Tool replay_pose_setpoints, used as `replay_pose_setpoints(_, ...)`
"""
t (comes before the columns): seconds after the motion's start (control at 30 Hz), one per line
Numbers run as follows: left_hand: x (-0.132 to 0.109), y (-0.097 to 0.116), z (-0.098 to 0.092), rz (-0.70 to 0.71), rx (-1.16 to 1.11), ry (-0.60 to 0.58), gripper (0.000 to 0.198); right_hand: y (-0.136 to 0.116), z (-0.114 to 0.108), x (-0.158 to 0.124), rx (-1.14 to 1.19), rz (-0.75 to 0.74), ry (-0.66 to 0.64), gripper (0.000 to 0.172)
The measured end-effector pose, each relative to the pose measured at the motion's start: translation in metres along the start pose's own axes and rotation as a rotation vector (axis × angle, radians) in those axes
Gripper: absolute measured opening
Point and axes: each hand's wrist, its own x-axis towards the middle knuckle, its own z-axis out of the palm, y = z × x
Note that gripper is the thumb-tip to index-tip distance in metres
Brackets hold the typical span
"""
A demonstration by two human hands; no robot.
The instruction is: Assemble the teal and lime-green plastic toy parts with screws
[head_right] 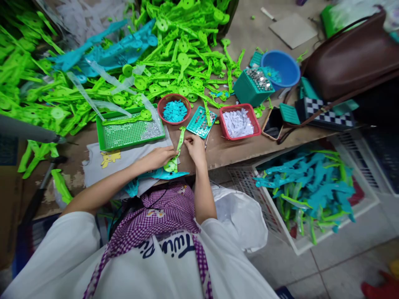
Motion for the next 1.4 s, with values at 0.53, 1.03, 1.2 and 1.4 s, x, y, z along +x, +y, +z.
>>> replay_pose_setpoints(0.53, 0.001, -0.004, 0.007, 0.007, -0.055, 0.043, 0.034, 0.0, -0.007, 0.008, 0.357, 0.006, -0.101, 0.026)
replay_pose_setpoints(1.03, 0.0, -0.003, 0.006, -0.002, -0.059, 0.034, 0.036, 0.0, -0.018, 0.007, 0.603, 0.173, -0.295, 0.053)
replay_pose_setpoints(1.2, 0.001, -0.004, 0.008, 0.005, -0.047, 0.049, 0.034, 0.008, -0.002, 0.01, 0.494, 0.069, -0.174, 0.045)
replay_pose_setpoints(1.4, 0.0, -0.004, 0.008, -0.004, -0.064, 0.042, 0.032, 0.009, -0.001, 0.005, 0.189, -0.086, -0.099, 0.03)
